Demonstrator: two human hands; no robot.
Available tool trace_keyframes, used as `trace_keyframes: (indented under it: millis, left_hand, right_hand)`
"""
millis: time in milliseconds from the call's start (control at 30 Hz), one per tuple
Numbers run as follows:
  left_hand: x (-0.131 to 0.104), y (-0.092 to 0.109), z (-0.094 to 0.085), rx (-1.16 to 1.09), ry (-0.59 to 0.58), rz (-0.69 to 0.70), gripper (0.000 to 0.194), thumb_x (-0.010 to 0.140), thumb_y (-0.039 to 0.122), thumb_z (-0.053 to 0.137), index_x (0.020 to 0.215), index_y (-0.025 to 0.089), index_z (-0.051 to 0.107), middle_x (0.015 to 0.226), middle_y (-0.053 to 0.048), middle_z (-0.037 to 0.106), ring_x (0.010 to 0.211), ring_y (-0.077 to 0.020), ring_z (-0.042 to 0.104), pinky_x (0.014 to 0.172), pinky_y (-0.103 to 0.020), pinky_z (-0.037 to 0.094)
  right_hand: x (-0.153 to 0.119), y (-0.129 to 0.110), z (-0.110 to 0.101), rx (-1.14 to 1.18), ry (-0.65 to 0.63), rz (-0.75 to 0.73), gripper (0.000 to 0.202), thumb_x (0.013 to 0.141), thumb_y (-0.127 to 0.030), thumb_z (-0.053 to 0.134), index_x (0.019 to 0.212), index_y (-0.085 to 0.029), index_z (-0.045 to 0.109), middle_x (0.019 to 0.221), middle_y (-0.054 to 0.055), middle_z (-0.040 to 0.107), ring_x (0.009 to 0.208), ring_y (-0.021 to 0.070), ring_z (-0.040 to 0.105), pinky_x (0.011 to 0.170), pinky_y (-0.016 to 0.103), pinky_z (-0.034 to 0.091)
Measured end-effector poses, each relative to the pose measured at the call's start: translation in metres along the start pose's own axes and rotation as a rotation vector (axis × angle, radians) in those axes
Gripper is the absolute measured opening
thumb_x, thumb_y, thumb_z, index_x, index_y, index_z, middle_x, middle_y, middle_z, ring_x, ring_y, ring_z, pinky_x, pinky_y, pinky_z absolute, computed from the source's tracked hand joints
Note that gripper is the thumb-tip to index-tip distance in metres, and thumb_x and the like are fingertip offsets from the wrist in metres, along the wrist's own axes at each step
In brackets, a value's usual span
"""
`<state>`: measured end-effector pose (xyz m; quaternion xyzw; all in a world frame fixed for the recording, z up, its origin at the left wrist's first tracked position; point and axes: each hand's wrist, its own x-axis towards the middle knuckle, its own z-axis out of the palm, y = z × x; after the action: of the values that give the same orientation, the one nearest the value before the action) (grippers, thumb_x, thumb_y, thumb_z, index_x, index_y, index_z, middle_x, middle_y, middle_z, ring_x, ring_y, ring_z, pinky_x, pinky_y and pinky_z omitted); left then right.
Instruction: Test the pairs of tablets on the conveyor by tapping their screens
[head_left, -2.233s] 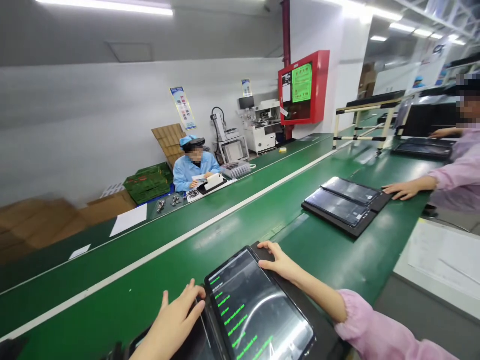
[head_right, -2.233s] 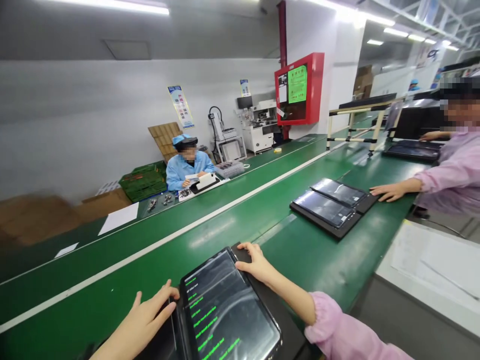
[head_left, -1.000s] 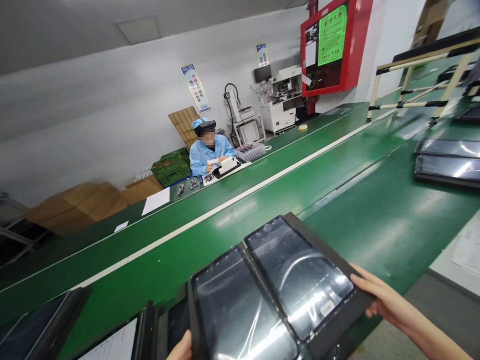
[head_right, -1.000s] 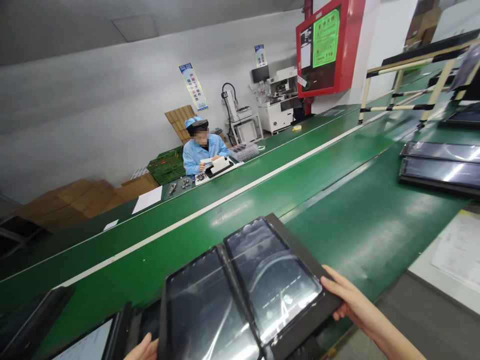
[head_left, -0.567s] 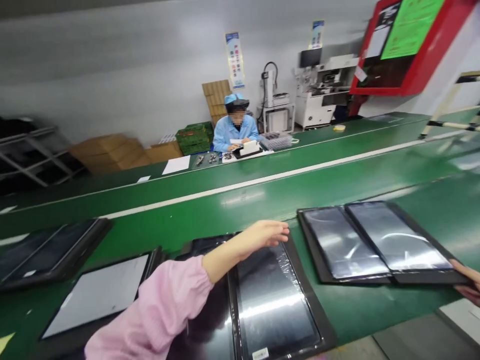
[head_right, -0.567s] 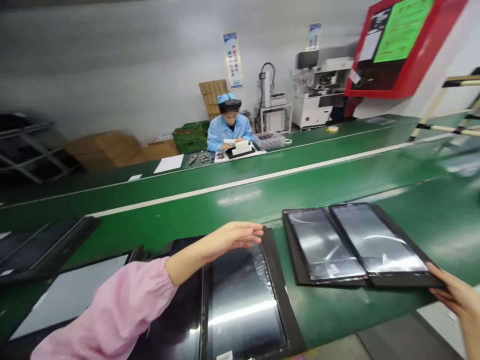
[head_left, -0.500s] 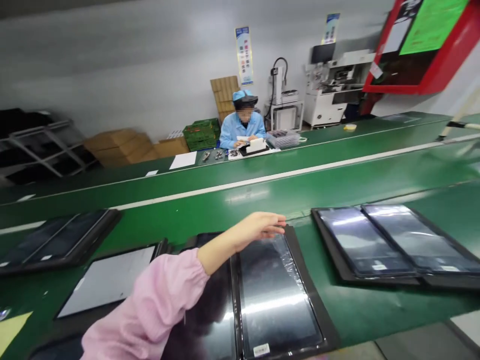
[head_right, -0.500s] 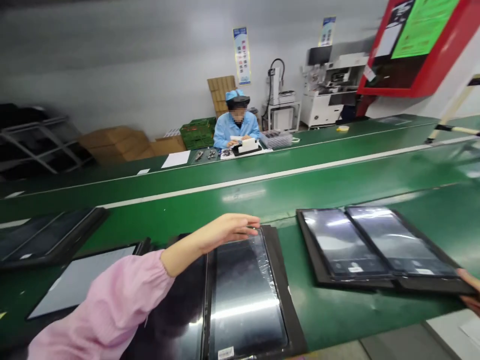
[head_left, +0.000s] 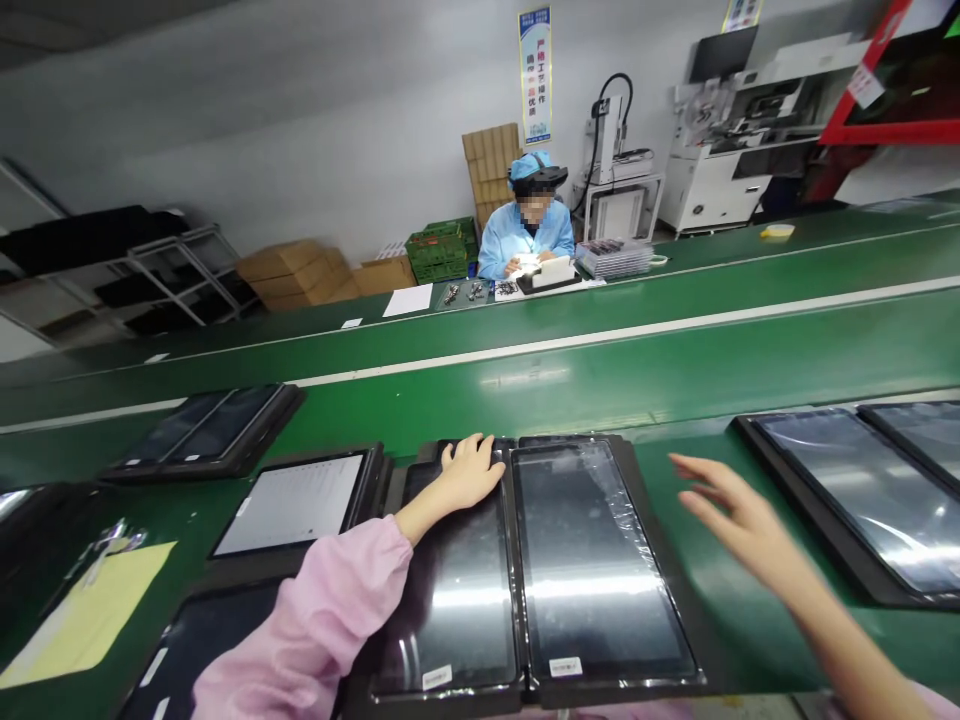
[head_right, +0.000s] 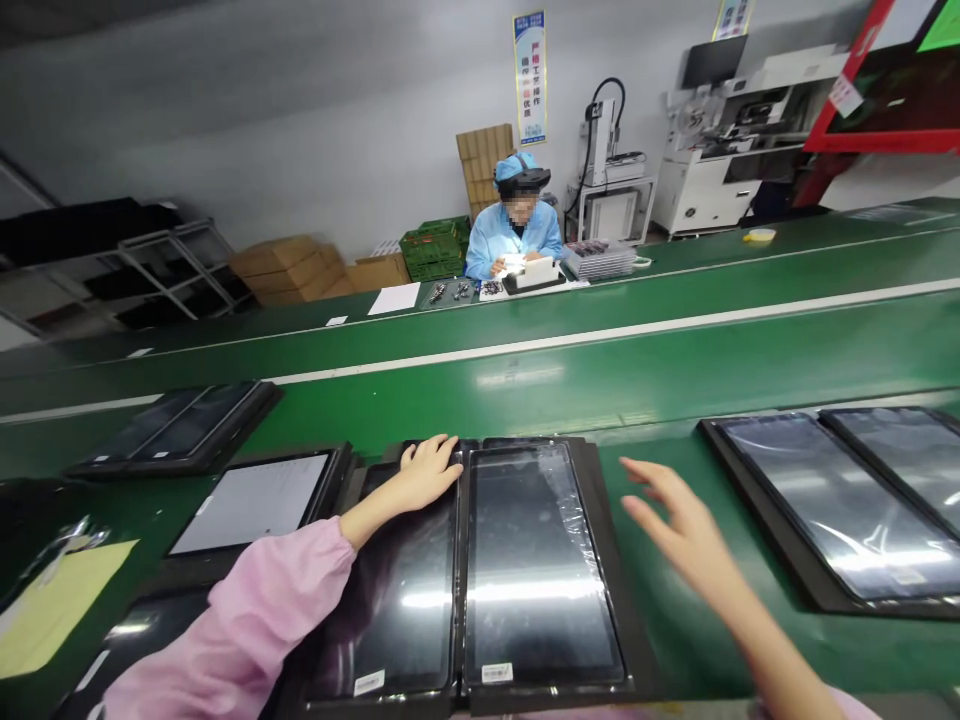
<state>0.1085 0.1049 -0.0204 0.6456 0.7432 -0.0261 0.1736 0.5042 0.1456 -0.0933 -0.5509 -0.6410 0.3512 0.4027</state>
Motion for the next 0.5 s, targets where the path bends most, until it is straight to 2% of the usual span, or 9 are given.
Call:
trace_keyframes:
  millis: [100,167,267,367,433,500]
  left_hand:
    - [-0.002,0.003,0.005,-0.001,0.037,-0.003,0.066,0.092,0.038,0.044,0.152,0.012,0.038,0.161,-0.023,0.034,0.150,-0.0361,0.031,0.122,-0.062,0.020]
    - [-0.005,0.007,0.008,-0.007,0.097,-0.015,0.063,0.090,0.035,0.044,0.149,0.012,0.042,0.159,-0.022,0.038,0.148,-0.0351,0.034,0.121,-0.059,0.022]
    - [-0.004,0.015,0.014,-0.030,0.168,-0.039,0.059,0.090,0.031,0.043,0.146,0.013,0.046,0.155,-0.020,0.044,0.143,-0.0332,0.040,0.120,-0.057,0.025]
    - [0.000,0.016,0.011,-0.072,0.156,-0.031,0.064,0.089,0.029,0.048,0.150,0.013,0.039,0.158,-0.021,0.039,0.147,-0.0332,0.036,0.122,-0.058,0.023]
    - [-0.005,0.004,0.001,-0.116,0.114,-0.003,0.073,0.090,0.035,0.053,0.155,0.013,0.030,0.162,-0.022,0.031,0.152,-0.0324,0.028,0.123,-0.054,0.024]
    - [-0.021,-0.024,-0.007,-0.165,0.089,-0.007,0.075,0.096,0.046,0.048,0.157,0.011,0.023,0.165,-0.023,0.022,0.155,-0.0327,0.019,0.124,-0.051,0.025]
  right_hand:
    - [-0.012,-0.009,0.063,0.016,-0.064,-0.018,0.034,0.102,-0.039,0.064,0.130,-0.020,0.061,0.132,0.010,0.058,0.113,0.0250,0.061,0.096,0.045,0.055]
    - [-0.012,-0.014,0.084,0.026,-0.082,-0.029,0.033,0.102,-0.039,0.065,0.130,-0.020,0.061,0.133,0.010,0.058,0.114,0.0250,0.061,0.096,0.044,0.055]
    - [-0.007,-0.019,0.092,0.045,-0.094,-0.043,0.033,0.102,-0.039,0.065,0.130,-0.022,0.061,0.133,0.010,0.057,0.116,0.0255,0.060,0.097,0.044,0.054]
    - [-0.005,-0.022,0.090,0.066,-0.105,-0.045,0.039,0.099,-0.048,0.066,0.130,-0.025,0.063,0.134,0.010,0.055,0.119,0.0266,0.058,0.101,0.044,0.052]
    - [-0.009,-0.019,0.088,0.099,-0.129,-0.039,0.051,0.091,-0.060,0.067,0.132,-0.028,0.064,0.134,0.009,0.053,0.123,0.0281,0.056,0.105,0.041,0.051]
    - [-0.019,-0.007,0.084,0.153,-0.151,-0.025,0.066,0.084,-0.068,0.067,0.137,-0.029,0.061,0.130,0.009,0.055,0.122,0.0298,0.057,0.105,0.041,0.051]
